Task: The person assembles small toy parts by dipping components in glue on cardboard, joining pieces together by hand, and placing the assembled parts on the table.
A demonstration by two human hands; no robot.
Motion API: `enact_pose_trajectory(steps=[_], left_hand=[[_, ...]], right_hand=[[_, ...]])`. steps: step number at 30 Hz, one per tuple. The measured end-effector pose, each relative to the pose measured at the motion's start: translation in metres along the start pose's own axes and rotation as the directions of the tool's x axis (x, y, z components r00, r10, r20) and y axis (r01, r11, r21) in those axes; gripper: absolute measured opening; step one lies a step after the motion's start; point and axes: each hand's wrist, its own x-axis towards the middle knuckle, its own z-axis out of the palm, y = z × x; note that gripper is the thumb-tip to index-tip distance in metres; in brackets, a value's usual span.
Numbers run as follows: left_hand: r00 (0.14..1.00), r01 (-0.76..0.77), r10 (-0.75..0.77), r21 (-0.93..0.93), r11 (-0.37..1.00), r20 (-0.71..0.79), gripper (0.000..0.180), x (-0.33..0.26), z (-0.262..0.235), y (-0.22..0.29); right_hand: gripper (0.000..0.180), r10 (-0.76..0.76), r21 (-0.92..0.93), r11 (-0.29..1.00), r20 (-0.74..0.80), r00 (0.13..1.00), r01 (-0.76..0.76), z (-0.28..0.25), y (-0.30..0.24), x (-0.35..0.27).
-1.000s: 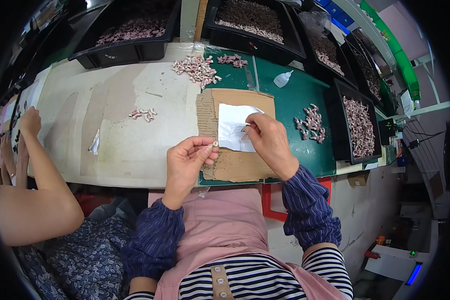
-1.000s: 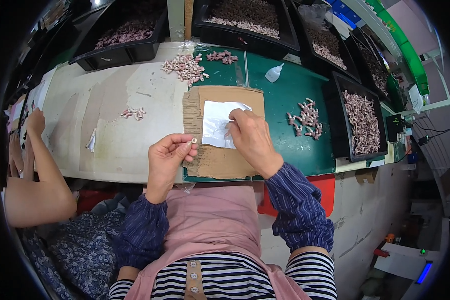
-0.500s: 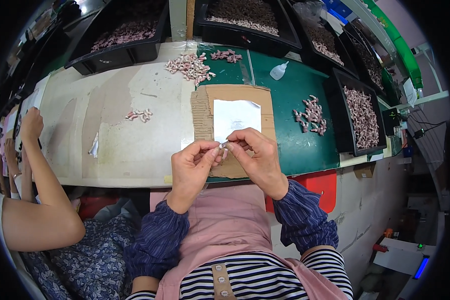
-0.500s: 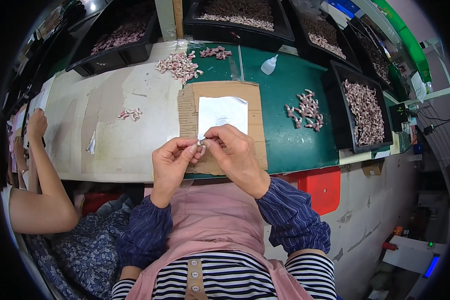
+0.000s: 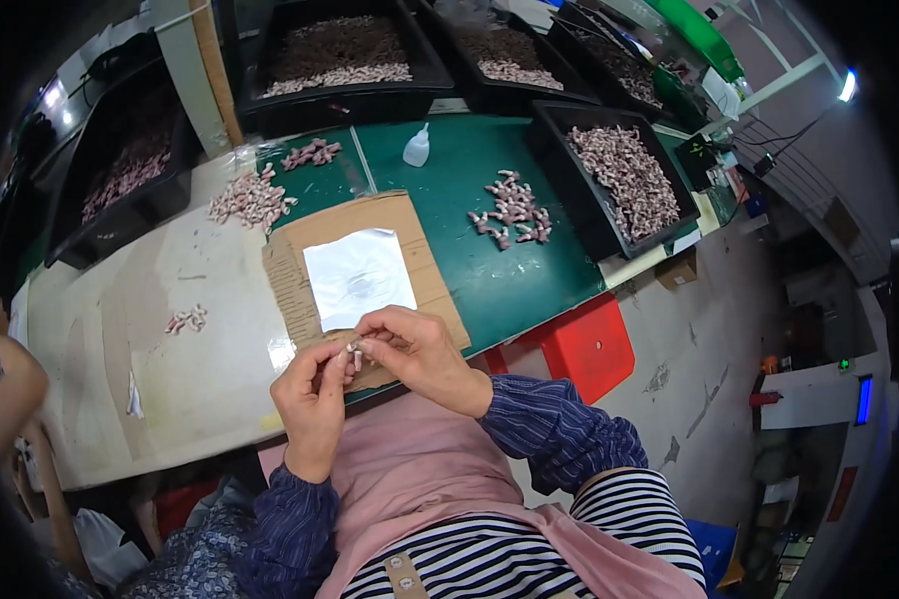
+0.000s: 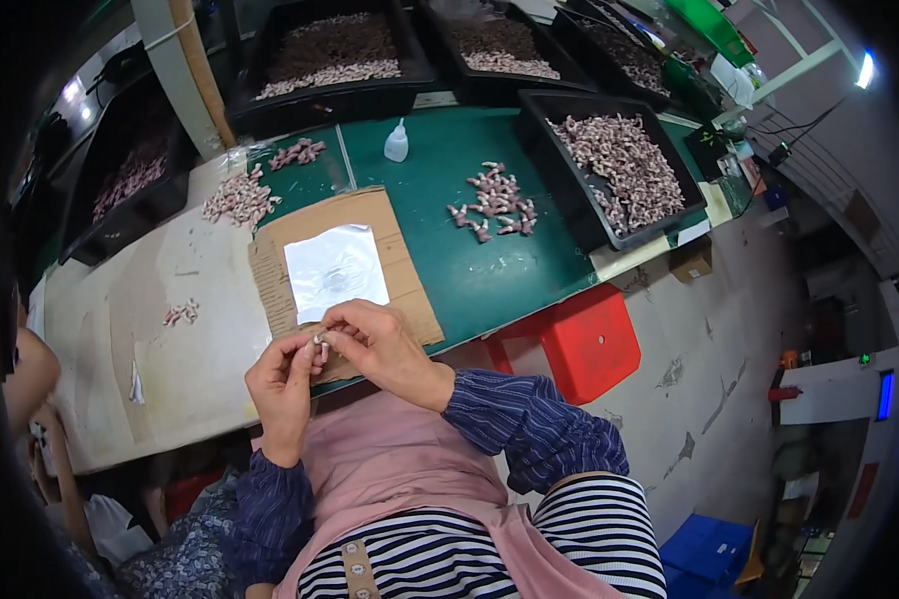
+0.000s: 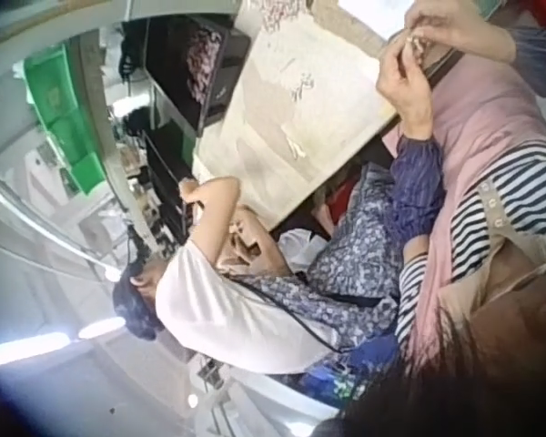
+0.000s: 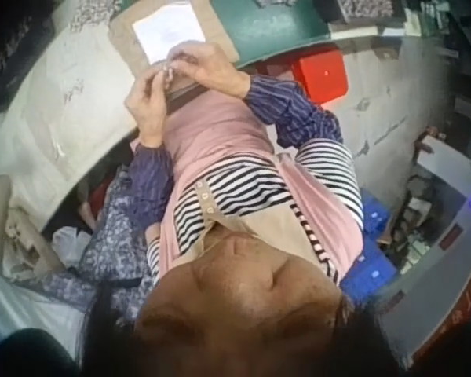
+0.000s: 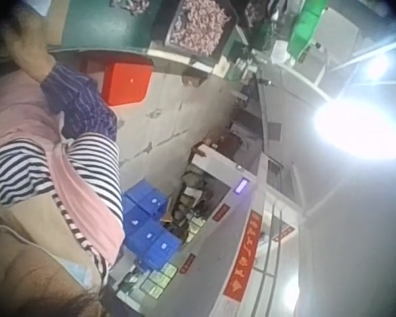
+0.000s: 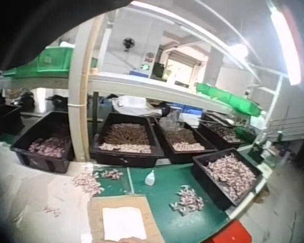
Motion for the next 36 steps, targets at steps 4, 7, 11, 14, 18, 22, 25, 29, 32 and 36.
enact_pose_trajectory(steps=[4, 7, 11, 14, 18, 22, 25, 29, 32, 36], left_hand=[[0.998, -0.064, 0.067, 0.174, 0.983, -0.008, 0.025, 0.003, 0.006, 0.006], [0.999, 0.034, -0.030, 0.103, 0.994, -0.046, 0.024, 0.004, -0.007, -0.007], [0.997, 0.027, -0.022, 0.070, 0.997, -0.075, 0.019, 0.008, -0.008, -0.003], [0.997, 0.035, -0.027, 0.111, 0.993, -0.072, 0.018, 0.005, -0.012, -0.006], [0.994, 0.019, -0.005, 0.121, 0.992, -0.108, 0.017, 0.003, -0.018, -0.015], [0.992, 0.005, 0.013, 0.142, 0.990, -0.127, 0.016, 0.006, -0.026, -0.015], [0.986, -0.002, 0.020, 0.113, 0.994, -0.163, 0.015, 0.006, -0.031, -0.019], [0.985, -0.048, 0.080, 0.199, 0.979, -0.153, 0.015, 0.006, -0.032, -0.021], [0.981, -0.065, 0.103, 0.224, 0.972, -0.162, 0.014, 0.002, -0.035, -0.020], [0.971, -0.090, 0.145, 0.271, 0.958, -0.190, 0.013, -0.001, -0.036, -0.031]], right_hand=[[0.014, -0.095, -0.217, 0.975, -0.235, 0.967, 0.043, -0.051, 0.003, 0.003], [0.013, -0.333, -0.557, 0.828, -0.409, 0.850, 0.056, -0.114, 0.025, 0.015], [0.012, -0.499, -0.748, 0.658, -0.343, 0.796, 0.089, -0.151, 0.056, 0.016], [0.015, -0.552, -0.837, 0.533, -0.233, 0.801, 0.124, -0.153, 0.065, 0.014], [0.017, -0.529, -0.892, 0.435, -0.144, 0.837, 0.121, -0.150, 0.061, 0.004], [0.015, -0.459, -0.907, 0.406, -0.102, 0.883, 0.107, -0.148, 0.051, 0.001], [0.012, -0.492, -0.898, 0.423, -0.117, 0.863, 0.119, -0.132, 0.039, 0.016], [0.009, -0.486, -0.669, 0.672, -0.074, 0.871, 0.318, -0.093, 0.019, 0.092], [0.013, -0.512, -0.646, 0.653, 0.009, 0.859, 0.395, -0.066, 0.028, 0.172], [0.034, -0.483, -0.752, 0.560, 0.045, 0.874, 0.348, -0.051, 0.060, 0.261]])
